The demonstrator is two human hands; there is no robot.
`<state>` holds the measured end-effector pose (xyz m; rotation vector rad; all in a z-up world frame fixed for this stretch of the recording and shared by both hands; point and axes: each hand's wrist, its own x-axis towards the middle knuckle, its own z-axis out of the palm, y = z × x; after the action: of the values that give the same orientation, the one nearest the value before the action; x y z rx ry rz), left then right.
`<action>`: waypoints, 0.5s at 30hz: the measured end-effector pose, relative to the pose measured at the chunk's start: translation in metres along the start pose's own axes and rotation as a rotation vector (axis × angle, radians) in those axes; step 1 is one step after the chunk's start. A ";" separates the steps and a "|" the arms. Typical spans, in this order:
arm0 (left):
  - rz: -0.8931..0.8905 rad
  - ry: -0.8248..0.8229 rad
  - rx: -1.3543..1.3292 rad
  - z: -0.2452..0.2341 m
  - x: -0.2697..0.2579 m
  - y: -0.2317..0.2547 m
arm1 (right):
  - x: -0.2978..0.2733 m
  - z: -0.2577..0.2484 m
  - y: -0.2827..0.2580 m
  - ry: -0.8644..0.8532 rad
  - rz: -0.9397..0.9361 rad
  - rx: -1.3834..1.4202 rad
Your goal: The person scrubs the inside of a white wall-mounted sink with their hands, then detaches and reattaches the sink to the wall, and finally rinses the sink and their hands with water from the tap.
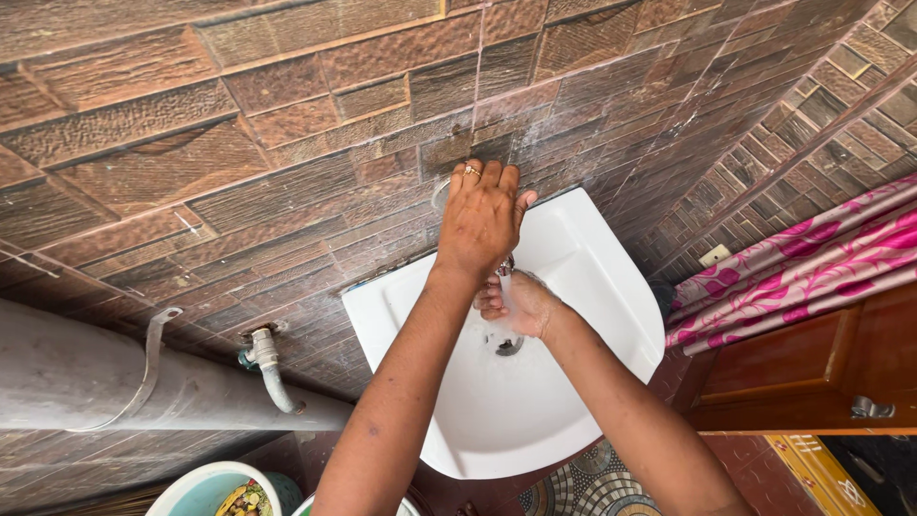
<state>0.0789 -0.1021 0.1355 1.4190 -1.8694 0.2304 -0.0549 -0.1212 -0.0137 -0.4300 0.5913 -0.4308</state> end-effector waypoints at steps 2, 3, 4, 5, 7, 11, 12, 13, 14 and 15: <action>0.047 0.010 -0.040 -0.005 -0.002 -0.005 | -0.016 -0.001 -0.016 -0.045 -0.014 -0.059; 0.054 -0.043 -0.093 -0.009 -0.002 -0.009 | -0.026 -0.004 -0.025 -0.099 0.011 -0.186; 0.061 -0.097 -0.145 -0.013 -0.001 -0.014 | -0.039 -0.010 -0.035 -0.151 0.037 -0.314; 0.068 -0.148 -0.196 -0.017 0.001 -0.019 | -0.050 -0.018 -0.044 -0.205 0.062 -0.443; 0.091 -0.206 -0.234 -0.023 0.005 -0.022 | -0.071 -0.042 -0.057 -0.003 0.424 -1.357; 0.066 -0.319 -0.254 -0.032 0.007 -0.025 | -0.054 -0.089 -0.038 0.342 0.625 -1.914; 0.060 -0.356 -0.267 -0.035 0.006 -0.025 | -0.051 -0.095 -0.035 0.260 0.337 -1.899; 0.056 -0.393 -0.275 -0.038 0.007 -0.027 | -0.048 -0.095 -0.033 0.175 0.050 -1.861; 0.051 -0.430 -0.283 -0.040 0.007 -0.029 | -0.041 -0.090 -0.027 0.199 -0.068 -1.586; 0.097 -0.423 -0.321 -0.043 0.009 -0.031 | -0.031 -0.079 -0.019 0.217 -0.178 -1.310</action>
<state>0.1253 -0.0964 0.1620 1.2198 -2.1961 -0.3380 -0.1310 -0.1422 -0.0492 -1.7087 1.0122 -0.2039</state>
